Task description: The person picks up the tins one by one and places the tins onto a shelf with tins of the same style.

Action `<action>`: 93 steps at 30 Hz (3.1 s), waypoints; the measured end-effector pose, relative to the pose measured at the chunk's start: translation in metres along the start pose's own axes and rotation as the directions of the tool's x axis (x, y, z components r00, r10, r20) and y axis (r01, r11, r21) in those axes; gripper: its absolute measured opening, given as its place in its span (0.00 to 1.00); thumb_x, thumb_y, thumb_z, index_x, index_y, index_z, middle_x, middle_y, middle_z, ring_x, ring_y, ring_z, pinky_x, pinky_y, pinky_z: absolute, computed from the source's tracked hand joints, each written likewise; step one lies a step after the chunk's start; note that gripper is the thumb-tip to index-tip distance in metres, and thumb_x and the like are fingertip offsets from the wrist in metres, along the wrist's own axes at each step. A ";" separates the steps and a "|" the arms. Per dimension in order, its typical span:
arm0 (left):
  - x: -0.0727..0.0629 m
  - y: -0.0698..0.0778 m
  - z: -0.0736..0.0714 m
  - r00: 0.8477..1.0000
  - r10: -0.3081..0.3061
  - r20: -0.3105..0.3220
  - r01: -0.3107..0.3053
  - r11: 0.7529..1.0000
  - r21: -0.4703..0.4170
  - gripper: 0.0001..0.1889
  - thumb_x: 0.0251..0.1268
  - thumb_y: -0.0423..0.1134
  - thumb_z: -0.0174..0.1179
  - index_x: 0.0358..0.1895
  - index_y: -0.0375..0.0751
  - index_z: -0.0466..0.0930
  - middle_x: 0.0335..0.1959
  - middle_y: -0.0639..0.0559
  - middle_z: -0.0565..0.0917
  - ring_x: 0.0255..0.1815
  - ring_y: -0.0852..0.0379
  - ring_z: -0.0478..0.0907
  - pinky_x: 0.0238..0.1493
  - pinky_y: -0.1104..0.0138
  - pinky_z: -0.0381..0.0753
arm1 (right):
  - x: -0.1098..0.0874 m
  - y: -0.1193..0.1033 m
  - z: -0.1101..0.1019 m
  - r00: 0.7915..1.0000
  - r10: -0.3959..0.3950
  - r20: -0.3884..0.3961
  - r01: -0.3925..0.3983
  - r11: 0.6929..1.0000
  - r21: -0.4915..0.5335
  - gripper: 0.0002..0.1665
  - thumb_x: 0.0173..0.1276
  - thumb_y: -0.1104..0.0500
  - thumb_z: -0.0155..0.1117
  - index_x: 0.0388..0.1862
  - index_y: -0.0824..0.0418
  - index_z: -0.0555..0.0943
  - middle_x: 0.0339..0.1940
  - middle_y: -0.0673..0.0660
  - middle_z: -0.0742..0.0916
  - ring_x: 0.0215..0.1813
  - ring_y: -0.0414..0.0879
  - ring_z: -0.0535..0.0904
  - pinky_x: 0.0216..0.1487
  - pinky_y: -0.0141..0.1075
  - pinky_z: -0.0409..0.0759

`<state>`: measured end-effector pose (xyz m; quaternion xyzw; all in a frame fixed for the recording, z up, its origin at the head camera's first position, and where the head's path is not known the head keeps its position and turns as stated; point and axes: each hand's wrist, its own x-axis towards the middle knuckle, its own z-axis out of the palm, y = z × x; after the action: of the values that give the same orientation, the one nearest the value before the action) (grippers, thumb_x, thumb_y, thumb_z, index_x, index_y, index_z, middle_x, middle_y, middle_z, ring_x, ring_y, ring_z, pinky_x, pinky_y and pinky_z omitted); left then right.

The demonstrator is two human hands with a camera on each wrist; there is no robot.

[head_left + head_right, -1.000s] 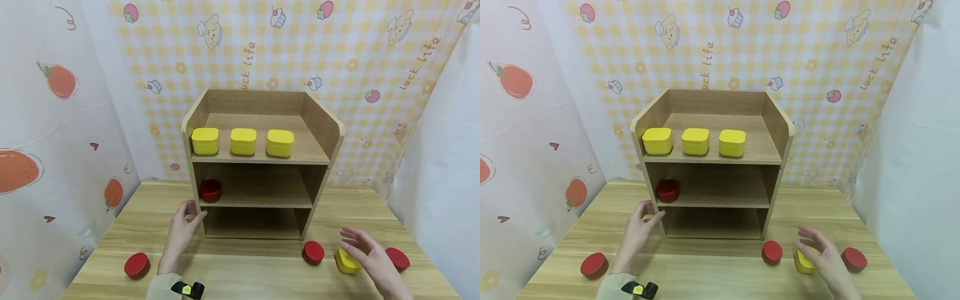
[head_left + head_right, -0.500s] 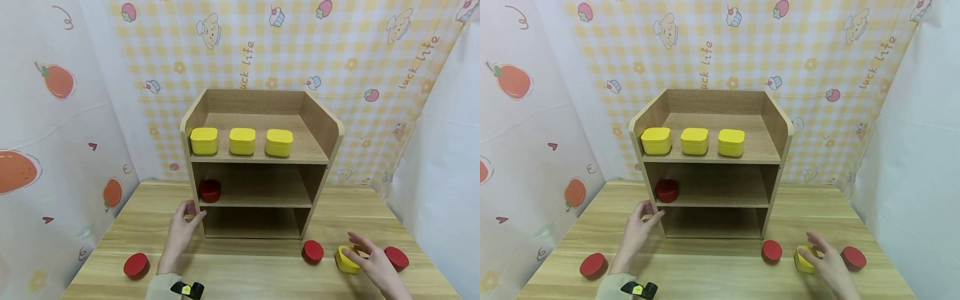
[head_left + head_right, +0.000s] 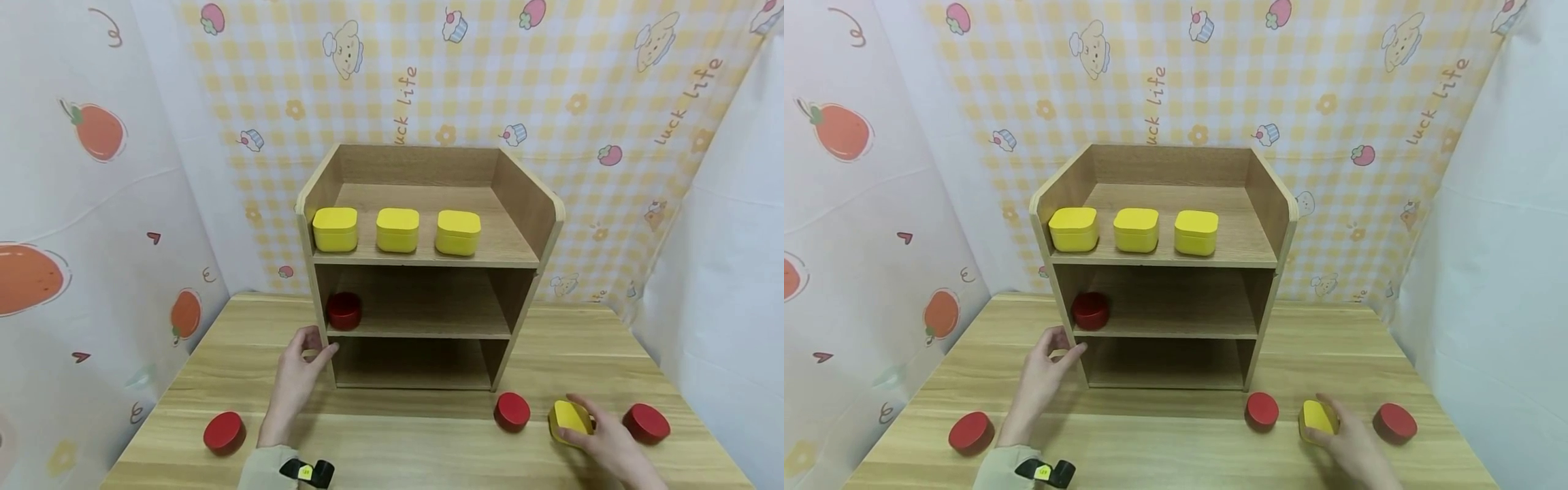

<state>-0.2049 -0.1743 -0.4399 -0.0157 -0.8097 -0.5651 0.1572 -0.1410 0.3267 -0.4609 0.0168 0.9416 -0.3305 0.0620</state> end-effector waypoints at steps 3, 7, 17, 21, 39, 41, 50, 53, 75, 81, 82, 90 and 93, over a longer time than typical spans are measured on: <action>0.000 0.000 0.000 1.000 0.001 0.000 -0.001 1.000 -0.002 0.20 0.63 0.39 0.68 0.55 0.40 0.73 0.45 0.46 0.77 0.48 0.54 0.74 0.43 0.71 0.80 | 0.000 0.001 0.001 1.000 -0.002 0.015 0.002 1.000 -0.007 0.48 0.60 0.49 0.74 0.70 0.70 0.63 0.63 0.82 0.69 0.57 0.70 0.72 0.52 0.61 0.73; 0.000 0.000 0.000 1.000 -0.002 0.000 0.002 1.000 -0.007 0.20 0.63 0.39 0.68 0.55 0.40 0.73 0.44 0.46 0.77 0.48 0.54 0.74 0.42 0.71 0.80 | 0.000 0.003 0.000 0.999 0.010 0.043 -0.009 1.000 -0.018 0.50 0.60 0.46 0.73 0.71 0.70 0.61 0.64 0.82 0.67 0.58 0.72 0.70 0.52 0.63 0.73; 0.000 0.000 0.000 1.000 -0.003 -0.001 0.003 1.000 -0.011 0.20 0.63 0.39 0.68 0.55 0.40 0.73 0.45 0.46 0.77 0.48 0.54 0.74 0.41 0.71 0.80 | 0.002 0.007 0.002 0.999 0.014 0.029 -0.013 1.000 -0.015 0.46 0.59 0.50 0.75 0.67 0.73 0.64 0.55 0.72 0.78 0.47 0.57 0.76 0.46 0.48 0.77; 0.000 0.000 0.000 1.000 -0.001 0.000 0.001 1.000 -0.011 0.20 0.63 0.39 0.68 0.55 0.40 0.73 0.45 0.46 0.77 0.48 0.54 0.74 0.41 0.71 0.80 | 0.002 0.006 0.001 0.999 0.041 0.031 -0.041 0.999 -0.026 0.48 0.59 0.48 0.74 0.66 0.75 0.63 0.53 0.72 0.79 0.46 0.57 0.76 0.45 0.48 0.77; 0.000 0.000 0.000 1.000 -0.005 -0.001 0.005 1.000 -0.005 0.21 0.64 0.40 0.67 0.56 0.40 0.73 0.45 0.46 0.77 0.49 0.54 0.74 0.42 0.71 0.80 | -0.011 -0.030 -0.018 0.998 -0.033 -0.061 0.031 0.999 -0.042 0.47 0.57 0.44 0.75 0.66 0.68 0.67 0.52 0.67 0.81 0.48 0.57 0.78 0.36 0.40 0.76; 0.000 0.000 0.000 1.000 -0.008 -0.001 0.008 1.000 -0.001 0.21 0.64 0.40 0.67 0.56 0.40 0.73 0.45 0.46 0.77 0.49 0.54 0.74 0.42 0.71 0.80 | -0.013 -0.037 -0.022 0.995 -0.061 -0.081 0.057 0.997 -0.052 0.47 0.56 0.45 0.76 0.66 0.68 0.67 0.52 0.66 0.81 0.47 0.57 0.78 0.35 0.40 0.75; 0.001 0.000 0.001 1.000 -0.010 0.006 0.010 1.000 0.012 0.21 0.64 0.41 0.67 0.56 0.40 0.72 0.46 0.46 0.77 0.49 0.53 0.74 0.42 0.71 0.80 | -0.022 -0.074 -0.042 0.966 -0.200 -0.167 0.191 0.979 -0.070 0.45 0.57 0.47 0.77 0.67 0.65 0.68 0.49 0.63 0.81 0.47 0.59 0.76 0.32 0.40 0.75; 0.001 0.001 0.001 1.000 -0.006 0.003 0.006 1.000 0.007 0.21 0.64 0.41 0.67 0.56 0.40 0.73 0.46 0.46 0.77 0.49 0.54 0.74 0.42 0.71 0.80 | -0.023 -0.089 -0.049 0.949 -0.257 -0.181 0.246 0.966 -0.081 0.45 0.57 0.48 0.77 0.67 0.65 0.68 0.50 0.63 0.81 0.45 0.57 0.77 0.31 0.38 0.75; 0.000 0.001 0.000 1.000 0.000 -0.005 0.000 1.000 -0.014 0.19 0.64 0.38 0.67 0.54 0.40 0.73 0.45 0.46 0.77 0.48 0.55 0.74 0.42 0.71 0.80 | -0.019 -0.196 -0.103 0.754 -0.612 -0.239 0.553 0.787 -0.272 0.39 0.57 0.50 0.78 0.65 0.55 0.72 0.37 0.49 0.81 0.31 0.42 0.75 0.29 0.33 0.75; 0.000 0.001 0.001 1.000 0.000 -0.010 0.000 1.000 -0.011 0.19 0.63 0.37 0.67 0.54 0.40 0.73 0.44 0.46 0.77 0.48 0.54 0.74 0.42 0.72 0.80 | -0.014 -0.221 -0.117 0.743 -0.635 -0.212 0.570 0.766 -0.299 0.40 0.59 0.48 0.76 0.67 0.57 0.71 0.33 0.49 0.81 0.29 0.43 0.76 0.28 0.34 0.76; 0.000 0.001 0.000 1.000 0.000 -0.011 0.000 1.000 -0.011 0.19 0.63 0.37 0.67 0.54 0.40 0.73 0.44 0.46 0.77 0.48 0.54 0.74 0.42 0.72 0.80 | -0.012 -0.225 -0.119 0.740 -0.641 -0.205 0.573 0.760 -0.307 0.40 0.59 0.47 0.75 0.67 0.57 0.71 0.33 0.49 0.81 0.30 0.43 0.76 0.29 0.34 0.76; -0.001 -0.001 0.000 1.000 0.001 -0.011 -0.001 1.000 -0.003 0.19 0.63 0.37 0.67 0.54 0.40 0.73 0.44 0.46 0.77 0.48 0.54 0.74 0.42 0.71 0.80 | 0.003 -0.242 -0.132 0.711 -0.676 -0.193 0.597 0.726 -0.343 0.37 0.58 0.51 0.77 0.63 0.59 0.72 0.29 0.48 0.79 0.24 0.42 0.72 0.26 0.33 0.72; 0.000 0.000 0.000 1.000 0.000 -0.012 0.000 1.000 -0.001 0.19 0.63 0.37 0.67 0.54 0.40 0.73 0.44 0.46 0.77 0.48 0.54 0.74 0.42 0.71 0.80 | 0.007 -0.247 -0.134 0.716 -0.672 -0.190 0.591 0.728 -0.348 0.36 0.59 0.51 0.76 0.63 0.59 0.73 0.33 0.49 0.80 0.28 0.43 0.73 0.31 0.35 0.73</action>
<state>-0.2046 -0.1739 -0.4405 -0.0124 -0.8087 -0.5655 0.1618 -0.1803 0.2175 -0.2049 -0.2663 0.9222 -0.1973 -0.1991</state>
